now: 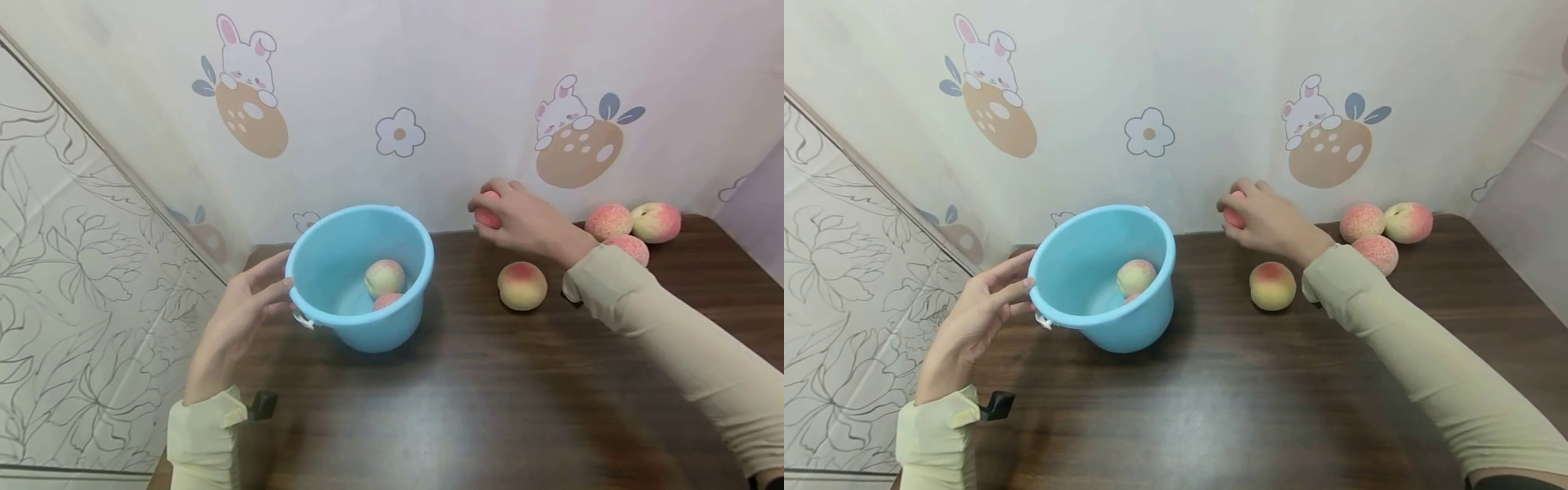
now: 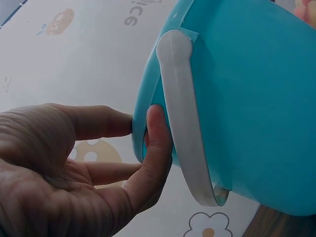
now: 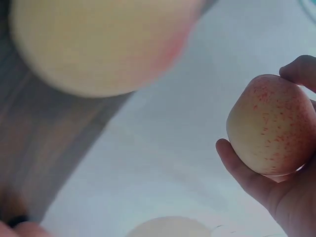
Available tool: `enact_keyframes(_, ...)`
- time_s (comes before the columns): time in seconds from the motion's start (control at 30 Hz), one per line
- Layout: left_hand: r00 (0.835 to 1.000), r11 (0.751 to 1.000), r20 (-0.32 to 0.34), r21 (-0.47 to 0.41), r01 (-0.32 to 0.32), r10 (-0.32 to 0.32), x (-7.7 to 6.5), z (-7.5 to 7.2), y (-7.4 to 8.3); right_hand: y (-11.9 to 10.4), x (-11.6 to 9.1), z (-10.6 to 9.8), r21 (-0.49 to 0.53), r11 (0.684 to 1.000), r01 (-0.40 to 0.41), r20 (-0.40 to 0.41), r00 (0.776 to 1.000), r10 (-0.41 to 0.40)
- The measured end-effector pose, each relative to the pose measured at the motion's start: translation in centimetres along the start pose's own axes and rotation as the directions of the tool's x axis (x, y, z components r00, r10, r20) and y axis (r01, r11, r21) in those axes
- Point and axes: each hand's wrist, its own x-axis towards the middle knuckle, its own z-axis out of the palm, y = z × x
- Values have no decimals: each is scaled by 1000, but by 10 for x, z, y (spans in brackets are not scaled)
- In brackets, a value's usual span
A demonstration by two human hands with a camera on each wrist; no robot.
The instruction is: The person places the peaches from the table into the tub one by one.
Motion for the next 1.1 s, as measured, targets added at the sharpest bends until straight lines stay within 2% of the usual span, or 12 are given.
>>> enact_keyframes(0.2, 1000, 1000, -5, 2, -5, 5, 0, 0, 0, -27, 14, -12, 50, 991, 127, -100, 988, -121)
enact_keyframes(0.47, 1000, 1000, -9, 13, 12, -12, -1, -1, 0, -70, 33, -31, 107, 964, 242, -147, 963, -225)
enact_keyframes(0.6, 1000, 1000, -7, 11, 7, -7, -1, 0, 1, -88, 39, -35, 133, 954, 267, -163, 956, -245)
enact_keyframes(0.83, 1000, 1000, 0, 5, 13, -13, 0, 1, 1, -112, 46, -38, 159, 948, 275, -155, 955, -251)
enact_keyframes(1.1, 1000, 1000, 2, -12, 16, -16, 1, 1, 2, -136, 54, -39, 173, 942, 288, -105, 956, -273)
